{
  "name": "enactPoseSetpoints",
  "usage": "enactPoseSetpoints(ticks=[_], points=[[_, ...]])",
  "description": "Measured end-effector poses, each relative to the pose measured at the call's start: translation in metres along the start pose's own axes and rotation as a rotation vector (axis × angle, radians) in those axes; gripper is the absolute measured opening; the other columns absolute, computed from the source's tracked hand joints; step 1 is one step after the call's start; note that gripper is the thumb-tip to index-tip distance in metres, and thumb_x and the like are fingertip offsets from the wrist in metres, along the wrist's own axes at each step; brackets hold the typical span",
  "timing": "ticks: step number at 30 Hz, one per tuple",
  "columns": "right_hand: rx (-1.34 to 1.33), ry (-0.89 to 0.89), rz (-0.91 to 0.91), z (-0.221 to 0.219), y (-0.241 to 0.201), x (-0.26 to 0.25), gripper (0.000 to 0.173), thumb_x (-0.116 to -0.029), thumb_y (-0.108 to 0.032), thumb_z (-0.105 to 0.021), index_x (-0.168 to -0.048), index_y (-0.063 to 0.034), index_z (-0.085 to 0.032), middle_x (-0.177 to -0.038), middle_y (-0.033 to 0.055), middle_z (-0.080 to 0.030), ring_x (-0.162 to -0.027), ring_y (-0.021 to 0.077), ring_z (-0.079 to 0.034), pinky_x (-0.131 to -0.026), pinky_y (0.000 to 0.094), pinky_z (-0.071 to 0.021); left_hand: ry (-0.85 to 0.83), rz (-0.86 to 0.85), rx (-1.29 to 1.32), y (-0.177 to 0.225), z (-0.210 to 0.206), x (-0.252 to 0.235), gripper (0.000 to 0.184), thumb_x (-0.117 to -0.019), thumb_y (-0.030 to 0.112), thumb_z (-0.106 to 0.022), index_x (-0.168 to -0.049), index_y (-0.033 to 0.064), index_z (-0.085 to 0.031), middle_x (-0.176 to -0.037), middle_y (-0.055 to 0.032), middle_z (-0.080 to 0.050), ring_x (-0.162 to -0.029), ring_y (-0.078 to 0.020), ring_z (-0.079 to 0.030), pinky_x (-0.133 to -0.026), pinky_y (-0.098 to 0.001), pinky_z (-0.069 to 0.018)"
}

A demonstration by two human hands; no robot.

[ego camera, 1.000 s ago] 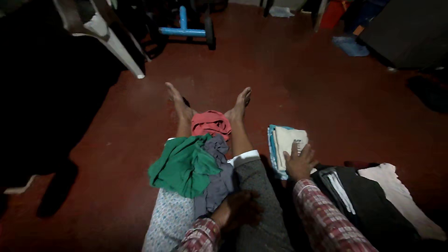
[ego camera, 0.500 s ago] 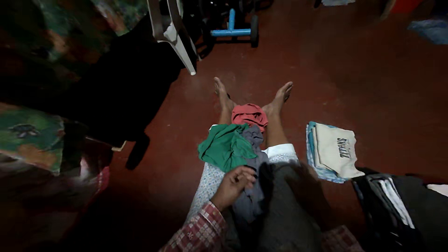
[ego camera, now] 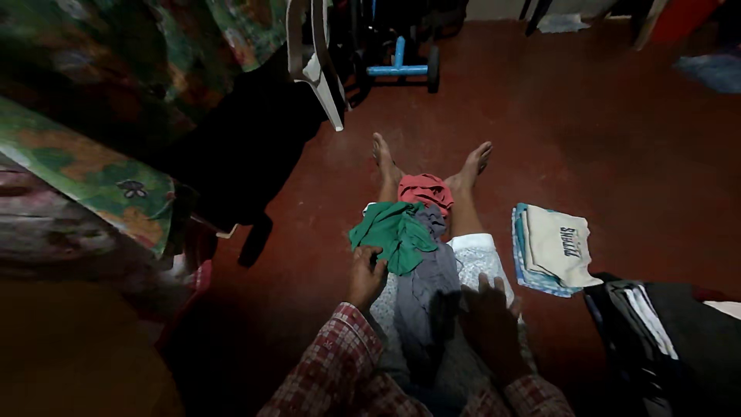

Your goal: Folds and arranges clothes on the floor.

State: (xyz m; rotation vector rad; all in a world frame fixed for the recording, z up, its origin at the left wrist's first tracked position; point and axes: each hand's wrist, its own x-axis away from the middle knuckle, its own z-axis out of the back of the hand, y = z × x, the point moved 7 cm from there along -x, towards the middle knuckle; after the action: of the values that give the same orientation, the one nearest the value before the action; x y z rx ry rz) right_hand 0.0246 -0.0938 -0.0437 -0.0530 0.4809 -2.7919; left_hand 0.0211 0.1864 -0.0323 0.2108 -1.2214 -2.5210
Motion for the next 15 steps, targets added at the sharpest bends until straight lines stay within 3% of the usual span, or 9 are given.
enactPoseSetpoints(ticks=[4, 8, 15], points=[[0.095, -0.013, -0.007, -0.005, -0.004, 0.005, 0.041, -0.0980, -0.025, -0.061, -0.137, -0.0144, -0.066, -0.158, 0.0247, -0.041, -0.149, 0.0534, -0.025, -0.111, 0.0824, -0.0127, -0.105, -0.012, -0.225, 0.002, -0.004, 0.006, 0.035, -0.0997, 0.021, -0.061, -0.130, 0.0041, -0.065, -0.141, -0.0191, -0.056, -0.131, -0.0320, -0.054, -0.110, -0.0457, -0.0447], [0.125, -0.115, -0.033, -0.007, -0.004, 0.000, 0.044, -0.1008, -0.028, -0.057, -0.143, -0.0169, -0.061, -0.163, 0.0234, -0.032, -0.153, 0.0513, -0.016, -0.113, 0.0800, -0.0078, -0.164, -0.025, -0.375, 0.007, -0.009, 0.013, 0.041, -0.0985, 0.027, -0.062, -0.134, 0.0066, -0.063, -0.147, -0.0187, -0.051, -0.135, -0.0351, -0.050, -0.112, -0.0513, -0.0409], [0.150, -0.077, -0.012, -0.008, -0.007, -0.004, 0.040, -0.1005, -0.028, -0.058, -0.138, -0.0155, -0.065, -0.160, 0.0240, -0.037, -0.151, 0.0513, -0.021, -0.111, 0.0807, -0.0137, -0.198, 0.043, -0.480, 0.010, -0.014, 0.016, 0.054, -0.0996, 0.049, -0.059, -0.134, 0.0069, -0.060, -0.150, -0.0161, -0.048, -0.137, -0.0338, -0.048, -0.110, -0.0550, -0.0401]])
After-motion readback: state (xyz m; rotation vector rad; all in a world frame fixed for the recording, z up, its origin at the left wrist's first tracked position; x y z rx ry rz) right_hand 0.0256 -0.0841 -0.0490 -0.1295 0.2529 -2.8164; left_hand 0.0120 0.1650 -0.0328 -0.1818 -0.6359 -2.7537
